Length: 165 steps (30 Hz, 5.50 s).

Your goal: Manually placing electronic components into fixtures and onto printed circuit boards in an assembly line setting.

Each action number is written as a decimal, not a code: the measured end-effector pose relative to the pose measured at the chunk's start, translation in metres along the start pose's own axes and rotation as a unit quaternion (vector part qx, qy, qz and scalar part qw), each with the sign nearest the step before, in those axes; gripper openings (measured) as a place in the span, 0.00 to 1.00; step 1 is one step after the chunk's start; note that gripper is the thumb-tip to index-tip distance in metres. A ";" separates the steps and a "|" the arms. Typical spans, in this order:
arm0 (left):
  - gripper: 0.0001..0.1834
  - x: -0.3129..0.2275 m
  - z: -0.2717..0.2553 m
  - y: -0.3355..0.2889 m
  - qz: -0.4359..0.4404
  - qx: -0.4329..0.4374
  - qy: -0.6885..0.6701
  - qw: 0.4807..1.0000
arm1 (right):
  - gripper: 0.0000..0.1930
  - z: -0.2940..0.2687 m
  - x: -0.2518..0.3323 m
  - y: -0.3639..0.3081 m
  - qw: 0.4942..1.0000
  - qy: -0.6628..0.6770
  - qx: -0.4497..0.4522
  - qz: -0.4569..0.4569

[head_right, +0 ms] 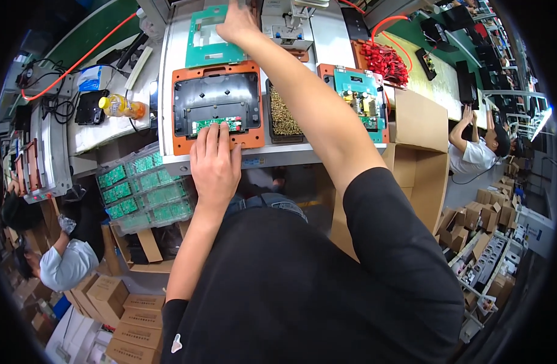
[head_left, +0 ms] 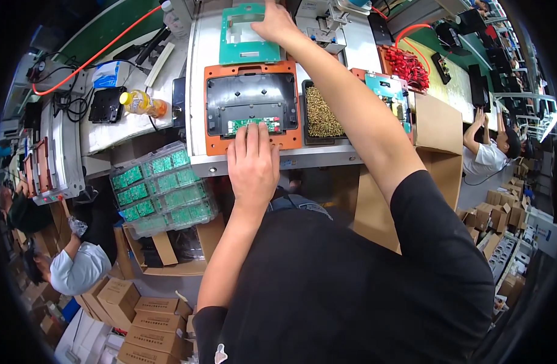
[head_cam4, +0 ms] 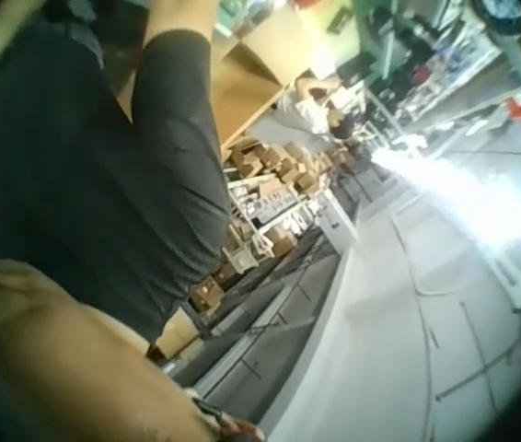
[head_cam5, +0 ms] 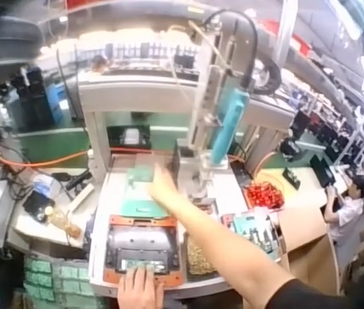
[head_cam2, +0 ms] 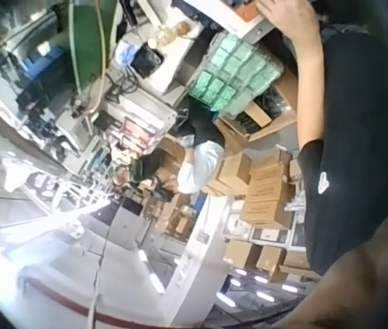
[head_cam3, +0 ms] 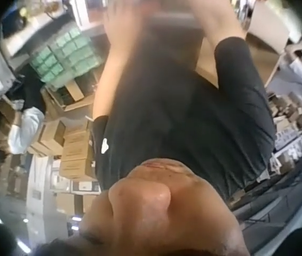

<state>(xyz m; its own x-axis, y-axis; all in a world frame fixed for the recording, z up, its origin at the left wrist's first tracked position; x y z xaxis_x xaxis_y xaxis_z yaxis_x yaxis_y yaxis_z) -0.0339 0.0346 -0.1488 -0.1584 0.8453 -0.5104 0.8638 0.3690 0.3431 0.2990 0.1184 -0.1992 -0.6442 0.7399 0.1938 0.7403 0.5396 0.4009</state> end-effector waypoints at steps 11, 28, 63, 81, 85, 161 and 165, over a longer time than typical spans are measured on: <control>0.24 0.013 0.012 -0.002 0.016 -0.022 -0.011 1.000 | 0.14 -0.160 0.025 -0.096 0.940 0.334 0.039 -0.049; 0.21 0.026 0.030 0.007 0.018 -0.094 -0.056 0.994 | 0.05 -0.111 0.049 -0.119 0.856 0.015 0.376 -0.355; 0.30 0.302 0.047 -0.234 -0.539 -0.145 0.100 0.824 | 0.06 -0.264 -0.027 -0.172 0.878 0.292 0.361 -0.113; 0.17 0.292 -0.055 -0.258 -0.559 -0.390 -0.482 0.550 | 0.04 -0.260 0.034 -0.193 0.862 0.311 0.392 -0.076; 0.16 0.214 -0.080 -0.169 -0.396 -0.330 -0.671 0.532 | 0.07 -0.243 0.055 -0.204 0.869 0.343 0.328 -0.140; 0.33 0.236 -0.057 -0.106 -0.276 -0.082 -0.371 0.883 | 0.09 -0.201 -0.051 -0.310 0.967 0.140 0.033 0.211; 0.24 0.215 -0.069 -0.087 -0.265 -0.177 -0.224 0.921 | 0.22 -0.186 -0.091 -0.306 0.962 -0.039 0.065 0.264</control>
<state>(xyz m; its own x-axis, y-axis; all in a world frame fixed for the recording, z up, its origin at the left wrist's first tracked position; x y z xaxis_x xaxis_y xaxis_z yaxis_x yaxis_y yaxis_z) -0.1764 0.2109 -0.2347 -0.2310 0.2953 -0.9271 0.4993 0.8538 0.1475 0.0949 -0.1886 -0.1725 -0.1593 0.9499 0.2689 0.9813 0.1227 0.1481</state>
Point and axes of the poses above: each hand's wrist, its own y-axis towards the middle knuckle, its own z-axis out of the palm, x = y × z, the point moved 2 cm from there along y, towards the middle knuckle, and after that the axes turned 14 degrees about -y, right-handed, at the moved point
